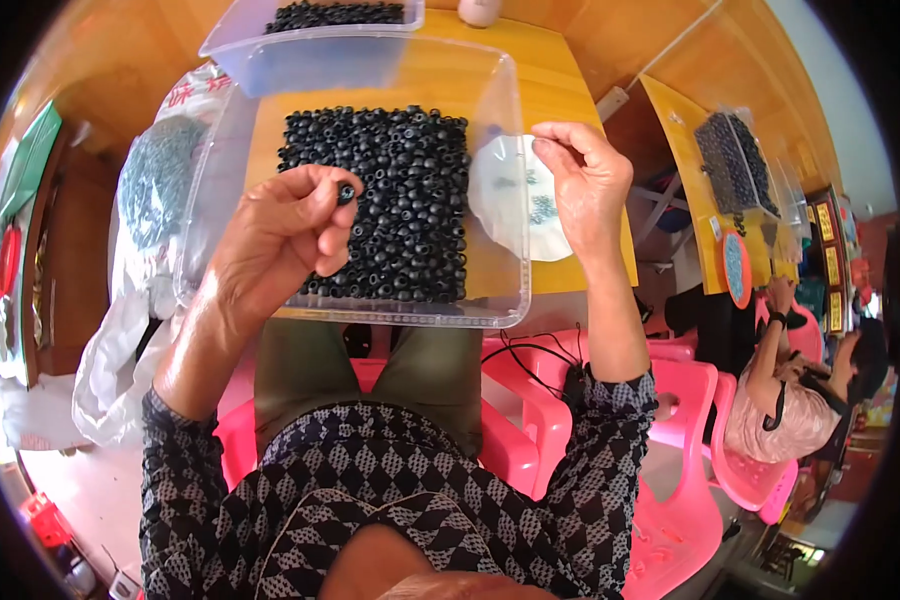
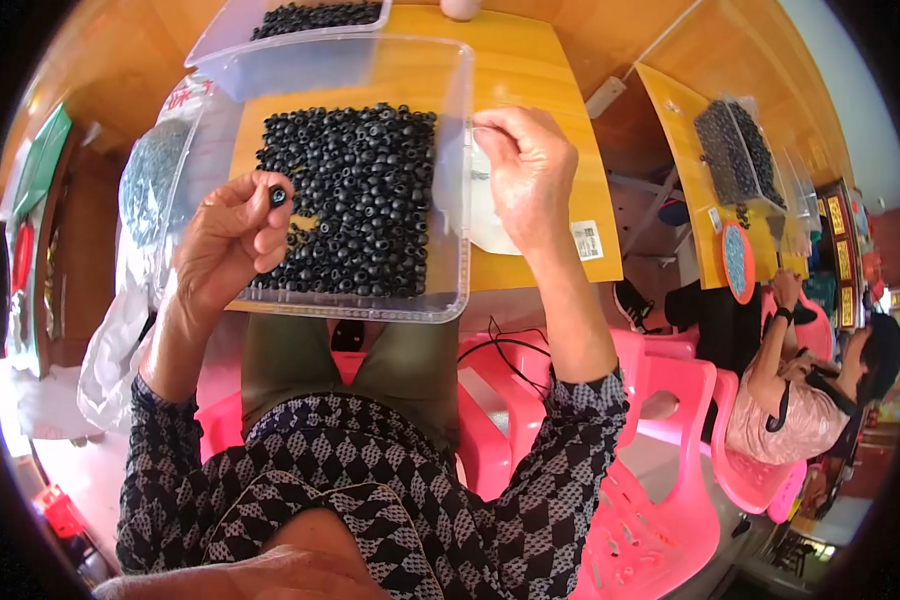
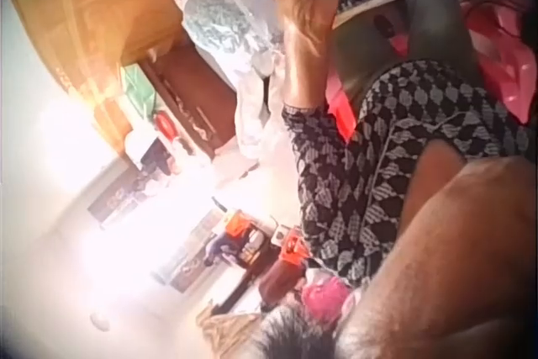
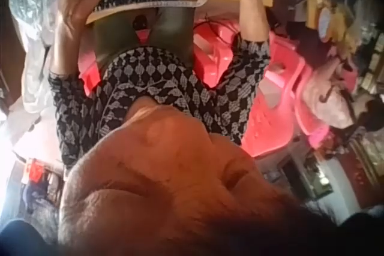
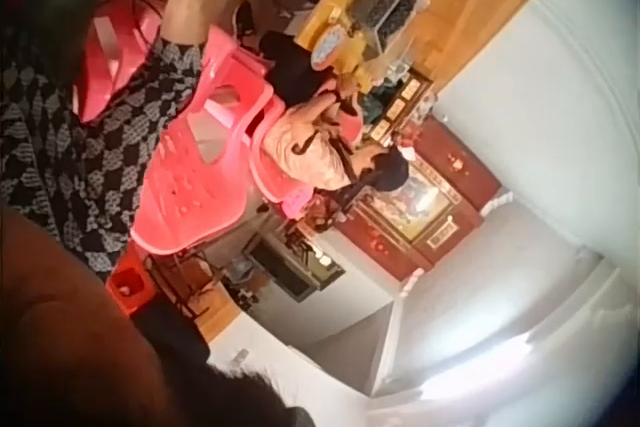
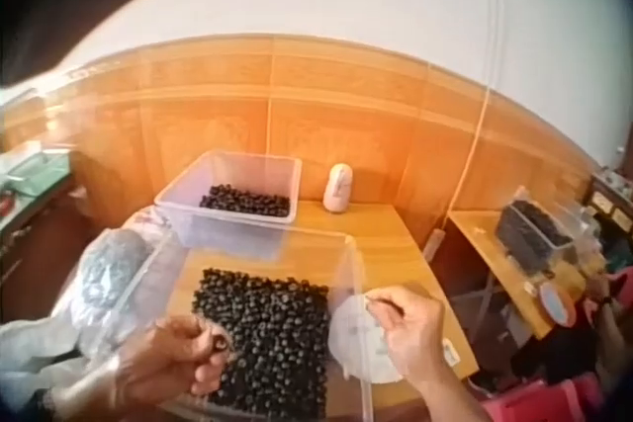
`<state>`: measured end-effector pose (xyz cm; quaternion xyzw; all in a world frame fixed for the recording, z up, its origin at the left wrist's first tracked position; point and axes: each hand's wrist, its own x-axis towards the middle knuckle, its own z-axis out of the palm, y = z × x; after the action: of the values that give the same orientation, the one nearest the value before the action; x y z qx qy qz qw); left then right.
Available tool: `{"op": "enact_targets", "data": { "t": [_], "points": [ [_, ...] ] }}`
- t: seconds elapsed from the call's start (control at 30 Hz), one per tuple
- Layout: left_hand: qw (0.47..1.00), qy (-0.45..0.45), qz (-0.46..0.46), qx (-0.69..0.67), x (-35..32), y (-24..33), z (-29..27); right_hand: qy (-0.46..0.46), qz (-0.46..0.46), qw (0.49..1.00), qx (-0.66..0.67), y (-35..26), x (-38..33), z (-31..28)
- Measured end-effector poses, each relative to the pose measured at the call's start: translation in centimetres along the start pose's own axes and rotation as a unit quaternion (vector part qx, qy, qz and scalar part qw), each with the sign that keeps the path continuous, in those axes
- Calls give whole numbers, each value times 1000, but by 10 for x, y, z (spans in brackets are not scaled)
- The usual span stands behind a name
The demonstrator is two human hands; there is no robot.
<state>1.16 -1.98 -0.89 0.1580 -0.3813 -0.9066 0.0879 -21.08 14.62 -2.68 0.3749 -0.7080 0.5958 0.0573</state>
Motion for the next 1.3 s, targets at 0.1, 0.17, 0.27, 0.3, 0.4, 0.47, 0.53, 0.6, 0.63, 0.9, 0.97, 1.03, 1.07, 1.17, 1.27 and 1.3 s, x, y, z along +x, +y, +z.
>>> {"op": "enact_targets", "data": {
  "t": [0.1, 0.17, 0.27, 0.3, 0.4, 0.47, 0.53, 0.6, 0.63, 0.9, 0.97, 1.03, 1.07, 1.17, 1.27, 1.3],
  "points": [
    [1000, 16, 7, -5, -1, 0, -1, -207, -144, 965, -67, -38, 4, 19],
    [1000, 19, 15, -9, -2, -1, -2, -366, -138, 914, -104, -44, 7, 38],
    [999, 6, 32, -12, -1, -3, -5, -501, -82, 843, -175, -36, 14, 60],
    [999, 9, 34, -15, -3, -3, -4, -573, -12, 790, -219, -36, 16, 67],
    [998, 51, 38, 0, -5, -3, 0, -597, -77, 739, -301, -19, 10, 83],
    [998, 54, 45, -3, -7, -1, 1, -585, -161, 724, -328, -6, 8, 90],
    [997, 55, 52, -6, -9, 0, 0, -561, -193, 745, -306, 6, 7, 92],
    [998, 22, 54, -30, -10, 1, -5, -544, -196, 771, -267, 4, 7, 100],
    [998, 26, 56, -32, -12, 1, -7, -547, -199, 769, -265, 3, 6, 103],
    [994, 69, 84, -22, -12, -1, -5, -554, -160, 808, -122, 24, -28, 153],
    [993, 71, 91, -23, -12, -1, -6, -538, -170, 826, 19, 39, -37, 165],
    [994, 62, 90, -28, -11, -1, -4, -526, -188, 829, -16, 62, -39, 172],
    [993, 64, 90, -28, -11, -1, -5, -516, -183, 837, -17, 63, -38, 178],
    [992, 71, 104, -31, -15, 1, -12, -463, -211, 859, -53, 47, -34, 182],
    [991, 66, 119, -23, -19, 3, -19, -431, -246, 862, -106, 22, -27, 177],
    [990, 64, 121, -43, -19, 4, -22, -446, -250, 851, -125, 20, -26, 176]
  ]
}}
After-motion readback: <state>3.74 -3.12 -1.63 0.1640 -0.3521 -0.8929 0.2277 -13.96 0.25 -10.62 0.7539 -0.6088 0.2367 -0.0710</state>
